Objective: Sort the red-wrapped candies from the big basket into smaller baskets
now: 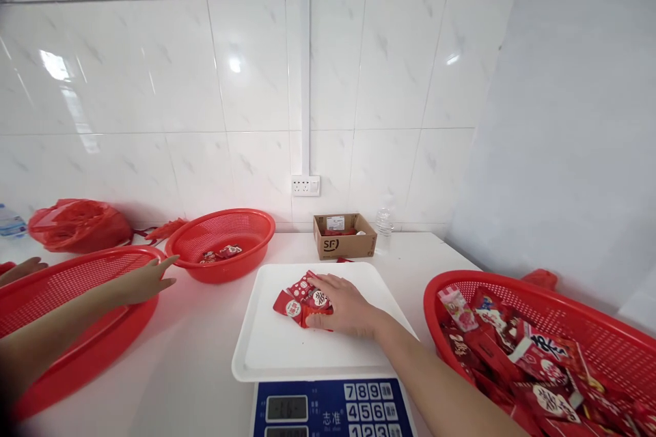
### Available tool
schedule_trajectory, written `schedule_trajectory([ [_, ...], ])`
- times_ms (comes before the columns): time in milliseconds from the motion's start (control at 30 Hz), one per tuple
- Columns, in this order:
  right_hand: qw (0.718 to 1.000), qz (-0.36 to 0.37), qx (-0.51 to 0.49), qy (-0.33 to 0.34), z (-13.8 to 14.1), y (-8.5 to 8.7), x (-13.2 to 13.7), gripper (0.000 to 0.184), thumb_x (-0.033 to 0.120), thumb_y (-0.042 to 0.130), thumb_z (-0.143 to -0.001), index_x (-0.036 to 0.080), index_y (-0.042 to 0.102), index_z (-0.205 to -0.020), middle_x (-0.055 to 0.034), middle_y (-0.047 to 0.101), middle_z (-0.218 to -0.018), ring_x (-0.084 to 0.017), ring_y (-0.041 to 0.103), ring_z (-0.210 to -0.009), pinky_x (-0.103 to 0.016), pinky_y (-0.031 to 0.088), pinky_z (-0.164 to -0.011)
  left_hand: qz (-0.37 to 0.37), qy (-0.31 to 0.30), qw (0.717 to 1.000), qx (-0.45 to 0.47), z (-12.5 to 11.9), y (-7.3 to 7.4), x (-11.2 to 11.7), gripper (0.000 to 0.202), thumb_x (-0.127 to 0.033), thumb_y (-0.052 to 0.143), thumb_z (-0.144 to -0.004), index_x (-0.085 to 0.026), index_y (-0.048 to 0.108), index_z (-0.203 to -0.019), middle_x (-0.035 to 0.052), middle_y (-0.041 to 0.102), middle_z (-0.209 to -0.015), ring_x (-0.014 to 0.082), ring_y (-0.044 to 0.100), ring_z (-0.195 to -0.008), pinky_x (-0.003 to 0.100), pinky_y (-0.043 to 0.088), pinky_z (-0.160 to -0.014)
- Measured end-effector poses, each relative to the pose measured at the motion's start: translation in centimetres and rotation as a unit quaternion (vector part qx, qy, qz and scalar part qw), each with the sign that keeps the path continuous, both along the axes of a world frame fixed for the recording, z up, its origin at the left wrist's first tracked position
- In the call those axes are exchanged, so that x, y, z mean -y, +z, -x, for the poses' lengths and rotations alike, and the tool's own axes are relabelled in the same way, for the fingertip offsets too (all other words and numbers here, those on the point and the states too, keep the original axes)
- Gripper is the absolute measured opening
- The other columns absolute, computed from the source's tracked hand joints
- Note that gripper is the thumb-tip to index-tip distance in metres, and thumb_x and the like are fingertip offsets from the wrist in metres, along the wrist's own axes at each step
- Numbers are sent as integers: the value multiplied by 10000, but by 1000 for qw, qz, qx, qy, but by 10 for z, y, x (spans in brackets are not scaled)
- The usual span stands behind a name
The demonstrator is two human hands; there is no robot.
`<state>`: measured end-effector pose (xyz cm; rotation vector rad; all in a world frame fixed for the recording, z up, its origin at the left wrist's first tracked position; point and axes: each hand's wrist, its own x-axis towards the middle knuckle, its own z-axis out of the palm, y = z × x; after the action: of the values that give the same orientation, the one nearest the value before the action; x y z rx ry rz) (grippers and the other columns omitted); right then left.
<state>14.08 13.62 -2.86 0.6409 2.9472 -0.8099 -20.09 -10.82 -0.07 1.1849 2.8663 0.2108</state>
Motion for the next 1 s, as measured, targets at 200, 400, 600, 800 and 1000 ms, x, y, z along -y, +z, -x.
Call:
schedule_trajectory([
  [200,1000,-8,11,-13,1,4,4,941,695,540,-674,257,214,-1440,-41,168,-1514,-314,131,-1367,-444,163,-1098,63,-85,985,137,-43,20,1,745,-163,396,-721,-232,198,-1436,14,679,-790,208,646,-665,283,505,-580],
  [400,1000,-21,-7,-8,2,-2,1,925,698,527,-680,258,228,-1437,-38,188,-1509,-309,163,-1360,-444,171,-1097,50,-154,982,99,-48,7,-24,859,-172,524,-663,-268,168,-1438,73,270,-1482,256,515,-1154,287,473,-836],
  [600,1000,-23,-10,-12,3,-5,0,902,695,516,-692,259,243,-1432,-30,196,-1507,-307,166,-1359,-442,167,-1100,75,-134,988,-7,-35,-3,-37,722,-295,557,-742,-220,280,-1404,131,256,-1482,338,451,-1211,424,423,-904],
  [800,1000,-26,-11,-7,3,-4,2,899,693,509,-699,245,246,-1433,-30,204,-1504,-293,178,-1357,-427,175,-1101,129,-107,984,-64,-16,6,-13,582,-377,586,-733,-216,465,-1279,158,483,-1322,358,549,-1085,437,445,-828],
  [1000,1000,-28,-11,-7,3,-5,1,900,701,501,-700,248,241,-1434,-27,185,-1510,-287,162,-1363,-426,166,-1104,160,-49,983,-82,13,10,21,547,-347,566,-759,-162,481,-1266,191,510,-1283,363,568,-1048,425,439,-816],
])
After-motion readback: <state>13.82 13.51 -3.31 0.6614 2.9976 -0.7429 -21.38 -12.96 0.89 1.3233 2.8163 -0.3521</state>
